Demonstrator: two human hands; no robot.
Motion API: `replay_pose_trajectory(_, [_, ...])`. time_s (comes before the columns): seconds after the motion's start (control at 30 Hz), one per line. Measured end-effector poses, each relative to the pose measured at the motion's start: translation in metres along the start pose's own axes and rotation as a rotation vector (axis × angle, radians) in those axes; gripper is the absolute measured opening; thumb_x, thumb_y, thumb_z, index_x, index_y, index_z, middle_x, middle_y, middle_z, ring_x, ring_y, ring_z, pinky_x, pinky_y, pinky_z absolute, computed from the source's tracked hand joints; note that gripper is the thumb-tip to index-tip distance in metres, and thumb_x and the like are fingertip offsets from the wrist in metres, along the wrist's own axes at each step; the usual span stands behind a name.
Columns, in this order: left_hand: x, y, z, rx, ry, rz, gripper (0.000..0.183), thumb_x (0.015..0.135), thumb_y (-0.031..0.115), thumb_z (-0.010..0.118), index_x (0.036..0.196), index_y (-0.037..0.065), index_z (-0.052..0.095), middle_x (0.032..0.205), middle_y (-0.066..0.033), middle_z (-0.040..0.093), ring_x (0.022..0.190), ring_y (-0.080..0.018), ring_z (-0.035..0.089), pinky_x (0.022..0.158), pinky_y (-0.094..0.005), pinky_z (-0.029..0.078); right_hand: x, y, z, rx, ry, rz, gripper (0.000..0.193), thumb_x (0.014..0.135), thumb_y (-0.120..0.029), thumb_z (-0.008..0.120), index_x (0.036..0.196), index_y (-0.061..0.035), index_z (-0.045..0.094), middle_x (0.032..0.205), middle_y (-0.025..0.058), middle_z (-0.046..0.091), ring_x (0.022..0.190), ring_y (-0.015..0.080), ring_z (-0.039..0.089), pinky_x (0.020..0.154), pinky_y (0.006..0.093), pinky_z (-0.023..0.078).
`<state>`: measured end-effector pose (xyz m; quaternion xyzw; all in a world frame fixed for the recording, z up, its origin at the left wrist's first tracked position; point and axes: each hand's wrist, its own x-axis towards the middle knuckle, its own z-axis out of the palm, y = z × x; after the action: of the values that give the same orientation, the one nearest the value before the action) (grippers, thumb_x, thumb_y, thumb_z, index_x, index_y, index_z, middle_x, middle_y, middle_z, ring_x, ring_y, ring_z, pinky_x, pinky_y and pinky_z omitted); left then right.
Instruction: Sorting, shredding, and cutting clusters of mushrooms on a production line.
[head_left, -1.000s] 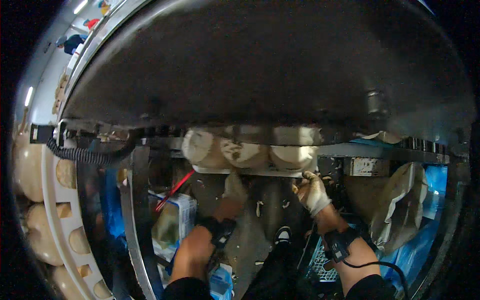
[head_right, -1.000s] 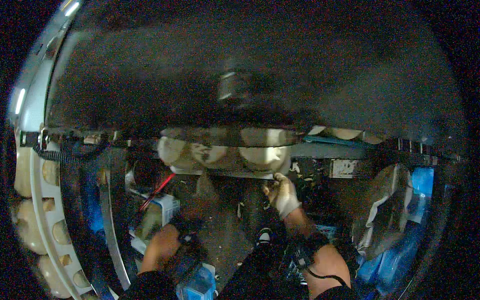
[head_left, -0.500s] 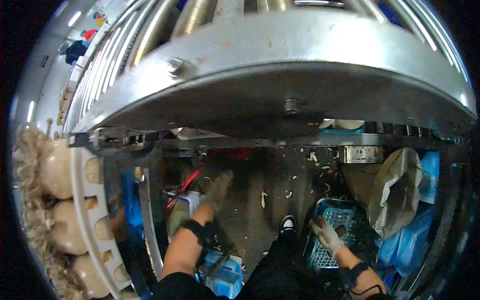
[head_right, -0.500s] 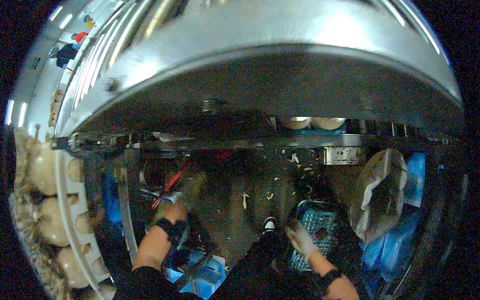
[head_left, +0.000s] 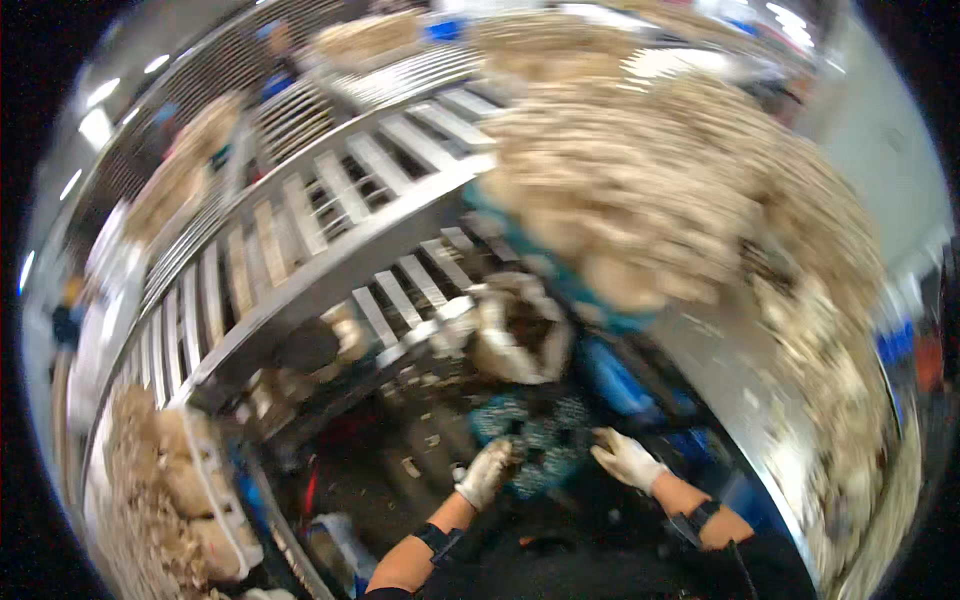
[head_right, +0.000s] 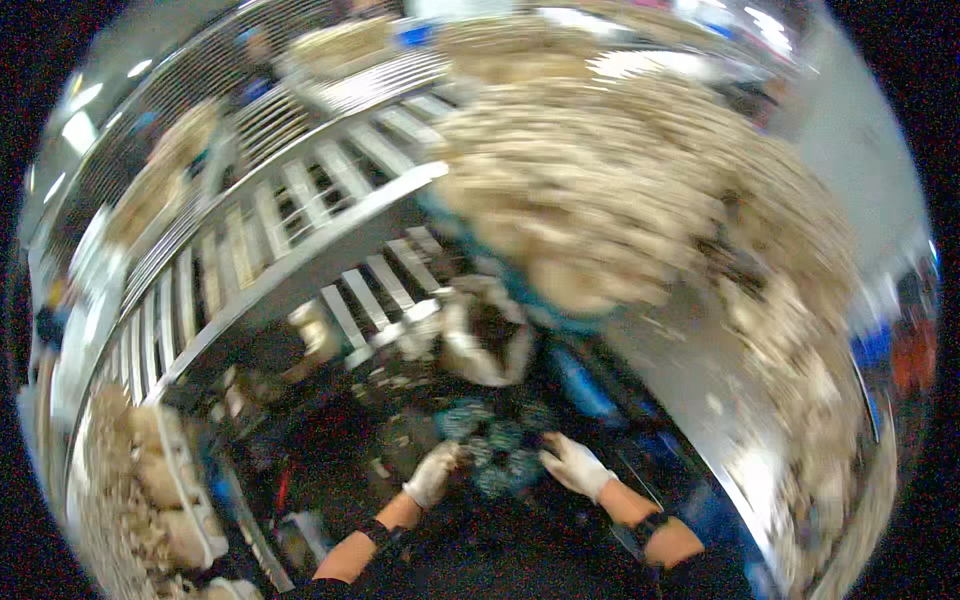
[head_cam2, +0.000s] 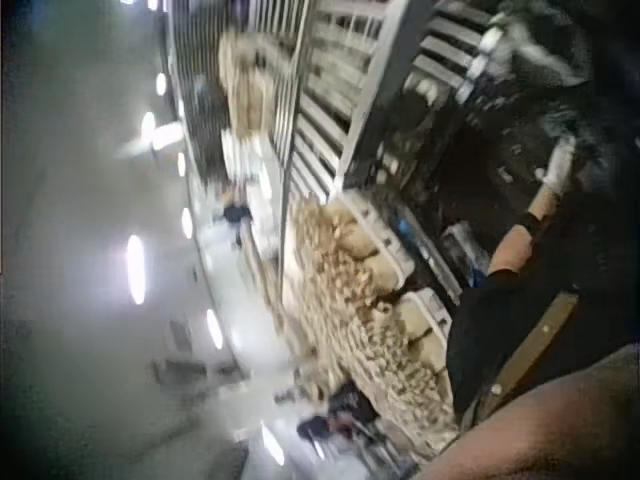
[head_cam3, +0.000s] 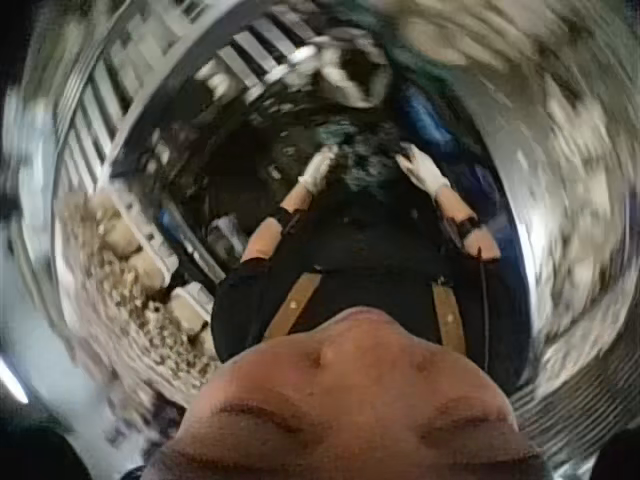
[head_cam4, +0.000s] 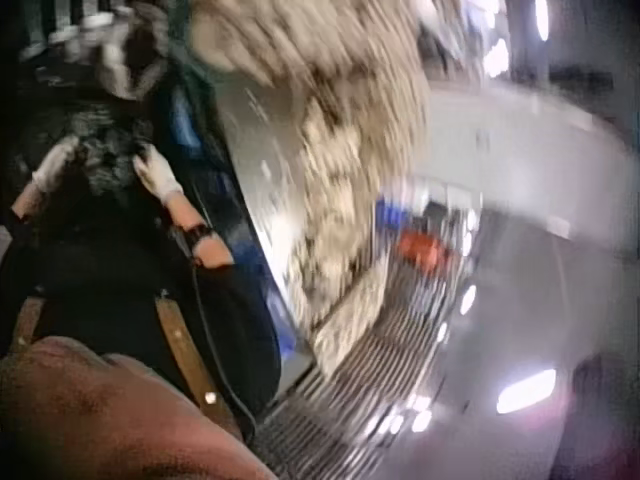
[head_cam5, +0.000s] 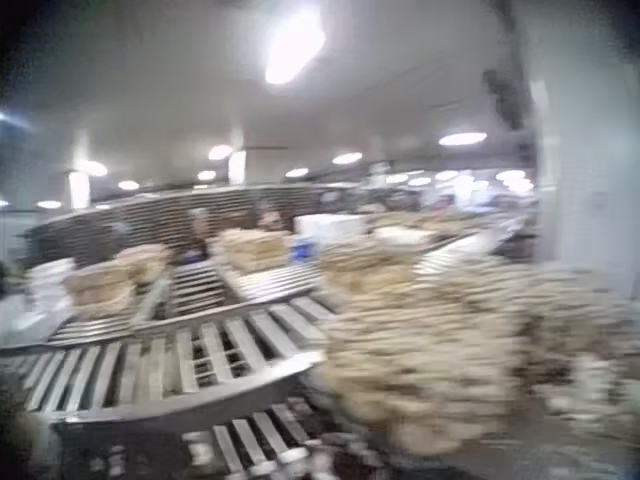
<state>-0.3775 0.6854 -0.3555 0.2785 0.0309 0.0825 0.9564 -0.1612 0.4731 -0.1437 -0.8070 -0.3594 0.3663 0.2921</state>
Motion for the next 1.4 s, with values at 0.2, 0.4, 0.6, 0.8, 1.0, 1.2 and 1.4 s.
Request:
replay_pose_trajectory(0.2, [0.125, -0.043, 0.330, 0.222, 0.074, -0.394, 0.037, 0.096, 0.026, 0.047, 0.126, 0.006, 0.041, 0.111, -0.0128, 0.056, 0.096, -0.0223, 0.058, 0.082, -0.0380, 0.050, -0.245, 0.079, -0.120, -0.091, 0.301, 0.177, 0.047, 0.087, -0.029, 0.054, 0.123, 0.0003, 0.047, 0.118, 0.0219, 0.056, 0.110, 0.0329, 0.055, 0.094, 0.0377, 0.043])
replay_pose_trajectory(0.4, [0.165, -0.152, 0.431, 0.654, -0.280, -0.713, 0.043, 0.094, 0.026, 0.052, 0.130, 0.006, 0.042, 0.106, -0.0066, 0.057, 0.092, -0.0161, 0.057, 0.075, -0.0300, 0.049, -0.480, 0.213, -0.123, 0.064, 0.723, 0.607, 0.050, 0.085, -0.031, 0.056, 0.122, 0.0020, 0.048, 0.103, 0.0237, 0.061, 0.098, 0.0349, 0.060, 0.084, 0.0400, 0.047])
replay_pose_trajectory(0.6, [0.245, -0.204, 0.411, 1.517, -0.165, -0.357, 0.039, 0.086, 0.027, 0.057, 0.116, 0.001, 0.055, 0.104, -0.0135, 0.062, 0.099, -0.0261, 0.056, 0.083, -0.0341, 0.046, -0.518, 0.241, -0.089, 0.483, 0.929, 0.698, 0.045, 0.086, -0.020, 0.058, 0.123, 0.0026, 0.045, 0.091, 0.0156, 0.063, 0.065, 0.0154, 0.058, 0.056, 0.0284, 0.047])
replay_pose_trajectory(0.8, [0.262, -0.234, 0.459, 2.316, -0.404, -0.197, 0.047, 0.082, 0.041, 0.049, 0.110, 0.005, 0.059, 0.110, -0.0203, 0.058, 0.101, -0.0358, 0.055, 0.091, -0.0430, 0.042, -0.449, 0.213, -0.123, 0.195, 0.460, 0.512, 0.053, 0.086, -0.028, 0.057, 0.126, 0.0039, 0.043, 0.114, 0.0248, 0.058, 0.106, 0.0335, 0.058, 0.089, 0.0369, 0.046])
replay_pose_trajectory(1.0, [0.302, -0.291, 0.434, 0.998, -0.689, -0.682, 0.048, 0.089, 0.025, 0.051, 0.133, 0.008, 0.043, 0.100, -0.0048, 0.060, 0.081, -0.0107, 0.055, 0.064, -0.0199, 0.046, -0.438, 0.313, -0.153, 0.461, 0.772, 0.500, 0.042, 0.087, -0.014, 0.055, 0.125, -0.0017, 0.042, 0.096, 0.0084, 0.059, 0.080, 0.0146, 0.055, 0.070, 0.0285, 0.047])
replay_pose_trajectory(1.2, [0.454, -0.220, 0.462, 0.848, 0.198, -0.227, 0.064, 0.092, 0.025, 0.054, 0.143, 0.006, 0.021, 0.145, -0.0171, 0.027, 0.130, -0.0275, 0.034, 0.110, -0.0391, 0.025, -0.485, 0.428, -0.171, 1.029, 1.715, 0.545, 0.026, 0.090, -0.023, 0.054, 0.112, -0.0089, 0.054, 0.078, 0.0002, 0.058, 0.056, 0.0116, 0.050, 0.051, 0.0248, 0.042])
replay_pose_trajectory(1.4, [0.621, -0.256, 0.431, 0.923, 0.029, -0.295, 0.059, 0.095, 0.040, 0.045, 0.142, 0.009, 0.025, 0.144, -0.0117, 0.032, 0.130, -0.0273, 0.035, 0.107, -0.0363, 0.031, -0.512, 0.476, -0.170, 1.264, 1.833, 0.586, 0.038, 0.097, -0.030, 0.044, 0.126, -0.0066, 0.044, 0.097, 0.0095, 0.057, 0.082, 0.0197, 0.050, 0.077, 0.0331, 0.045])
